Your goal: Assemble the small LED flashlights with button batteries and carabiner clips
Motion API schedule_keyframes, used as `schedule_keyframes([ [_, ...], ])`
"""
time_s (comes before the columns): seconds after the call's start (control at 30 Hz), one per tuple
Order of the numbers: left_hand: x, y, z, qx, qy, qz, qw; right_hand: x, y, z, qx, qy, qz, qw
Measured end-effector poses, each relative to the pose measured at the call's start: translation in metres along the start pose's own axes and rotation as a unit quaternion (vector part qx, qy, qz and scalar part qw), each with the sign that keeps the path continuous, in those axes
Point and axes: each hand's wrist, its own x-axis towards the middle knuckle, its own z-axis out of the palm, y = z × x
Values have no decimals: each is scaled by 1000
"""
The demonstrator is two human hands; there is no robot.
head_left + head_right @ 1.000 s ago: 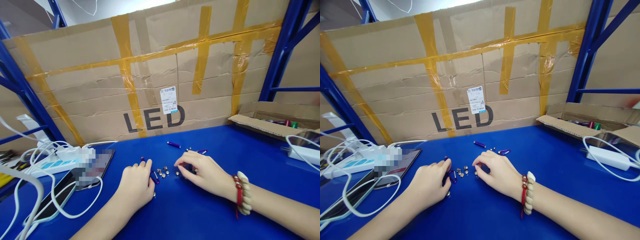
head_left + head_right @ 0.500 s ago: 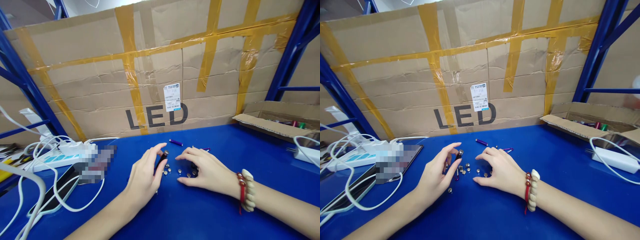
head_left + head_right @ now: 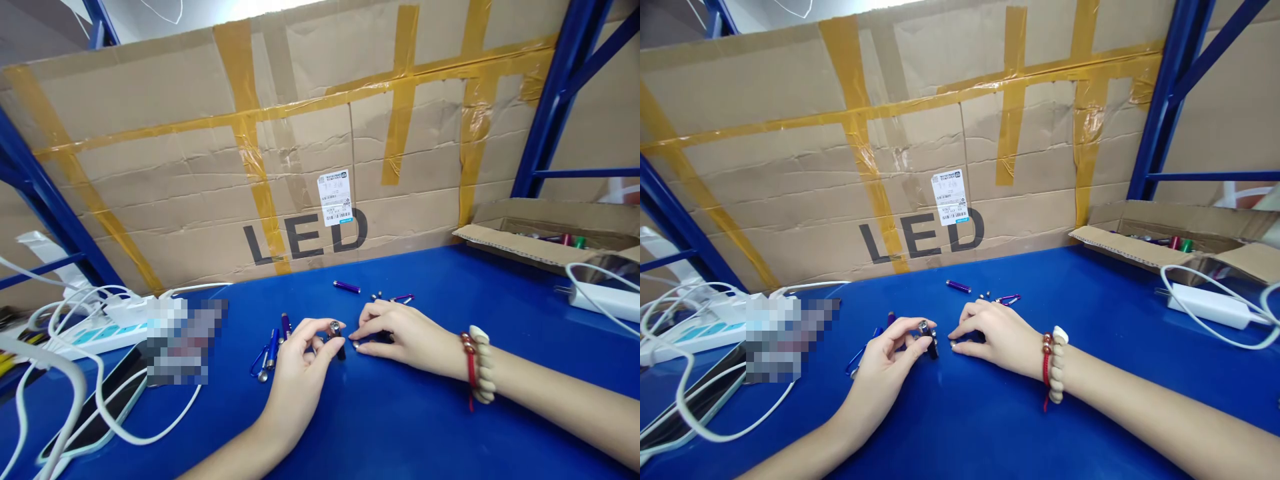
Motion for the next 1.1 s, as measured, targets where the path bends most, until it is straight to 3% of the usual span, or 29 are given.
schedule_keyframes([
  [0.37, -2, 2, 7, -112, -6, -35, 993, 2, -7, 7, 36, 47, 35, 998],
  [0.7, 1, 2, 4, -169, -37, -45, 984, 1, -6, 8, 37, 53, 15, 998],
  [0.83, 1, 3, 2, -160, -42, -55, 985, 1, -7, 6, 53, 130, 24, 990],
  [1.0, -1, -1, 5, -147, -73, -32, 986, -1, -14, 2, 93, 274, -9, 957],
  [1.1, -3, -2, 6, -145, -90, -24, 985, -3, -19, 0, 106, 312, -34, 944],
])
